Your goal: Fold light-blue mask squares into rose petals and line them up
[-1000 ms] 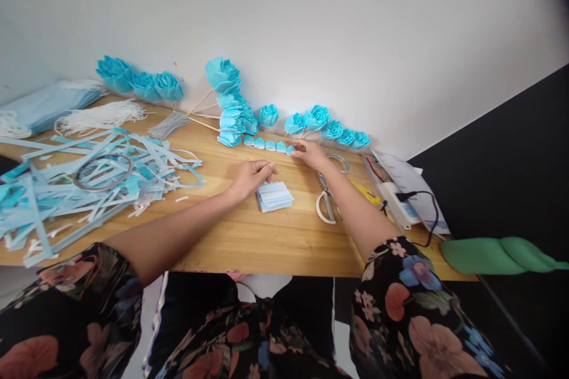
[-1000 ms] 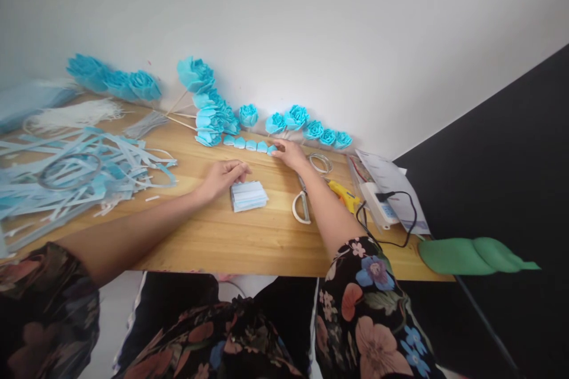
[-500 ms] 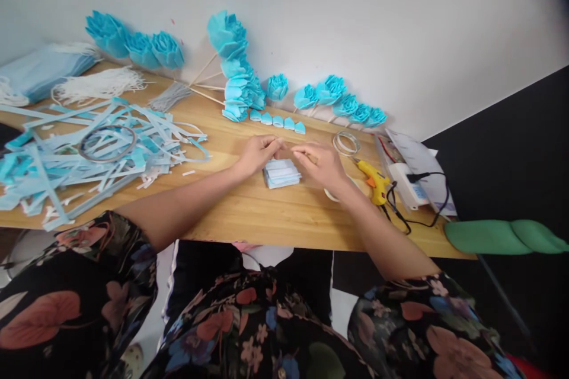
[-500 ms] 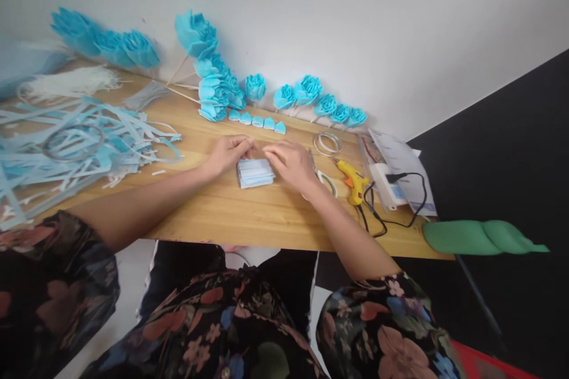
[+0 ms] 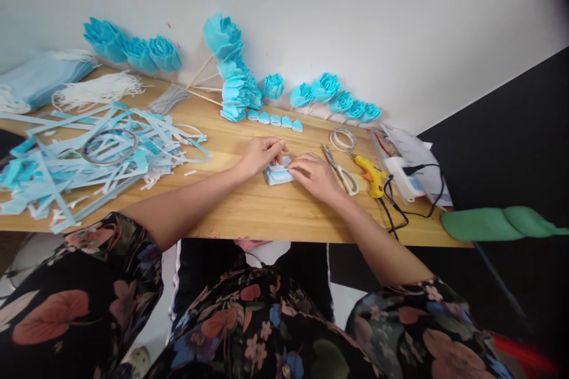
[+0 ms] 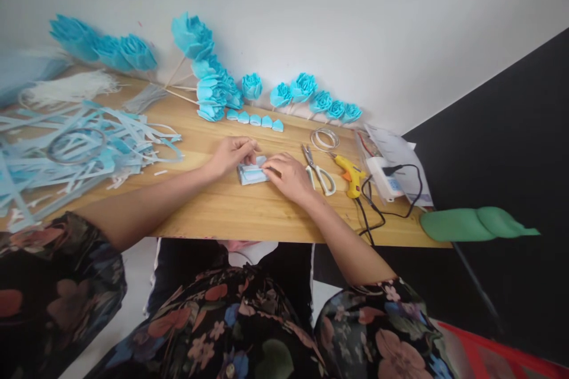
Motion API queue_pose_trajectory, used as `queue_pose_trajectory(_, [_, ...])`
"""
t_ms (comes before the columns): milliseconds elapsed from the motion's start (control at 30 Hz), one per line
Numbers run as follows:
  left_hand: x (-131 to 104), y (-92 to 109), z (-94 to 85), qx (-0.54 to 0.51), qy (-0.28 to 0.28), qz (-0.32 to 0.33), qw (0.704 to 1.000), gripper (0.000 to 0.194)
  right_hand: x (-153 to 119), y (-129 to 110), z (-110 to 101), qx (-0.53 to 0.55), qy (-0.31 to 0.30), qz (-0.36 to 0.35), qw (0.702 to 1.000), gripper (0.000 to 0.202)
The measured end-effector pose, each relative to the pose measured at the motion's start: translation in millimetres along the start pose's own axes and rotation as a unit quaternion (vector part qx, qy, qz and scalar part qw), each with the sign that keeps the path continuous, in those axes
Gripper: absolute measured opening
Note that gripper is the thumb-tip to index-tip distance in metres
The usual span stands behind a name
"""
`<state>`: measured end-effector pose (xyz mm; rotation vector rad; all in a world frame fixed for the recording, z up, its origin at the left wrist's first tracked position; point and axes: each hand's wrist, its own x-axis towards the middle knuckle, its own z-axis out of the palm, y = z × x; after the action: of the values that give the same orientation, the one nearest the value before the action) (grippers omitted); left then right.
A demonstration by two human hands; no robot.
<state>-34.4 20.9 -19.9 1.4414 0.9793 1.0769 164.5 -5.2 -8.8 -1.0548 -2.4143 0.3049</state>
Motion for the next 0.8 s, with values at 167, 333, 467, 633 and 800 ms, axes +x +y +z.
queue_pose_trajectory(167, [1.5, 1.0, -6.1, 0.009, 0.057, 0.076, 0.995, 0.031, 7.8, -0.8, -3.4, 0.087, 0.039, 0.105, 0.99, 0.014])
queue_pose_trajectory(333, [5.4, 1.2, -11.6, -0.023, 0.137, 0.046, 0.989, 0.043, 18.6, 8.9, -6.5, 0.18, 0.124, 0.182, 0.959, 0.017])
queue_pose_trajectory(467, [1.7, 7.4, -9.8, -0.019, 0.12, 0.037, 0.992, 0.056, 26.3, 13.9, -8.2, 0.19, 0.173, 0.173, 0.951, 0.018])
queue_pose_trajectory(633, [-2.2, 14.9, -7.4, -0.091, 0.01, -0.028, 0.995, 0.065, 29.4, 7.5, -9.0, 0.093, 0.205, 0.056, 0.973, 0.014])
queue_pose_trajectory(800, [2.4, 9.4, -7.4, -0.206, -0.068, -0.104, 0.971, 0.046, 26.0, 4.2, -8.0, -0.001, 0.139, -0.047, 0.989, 0.016])
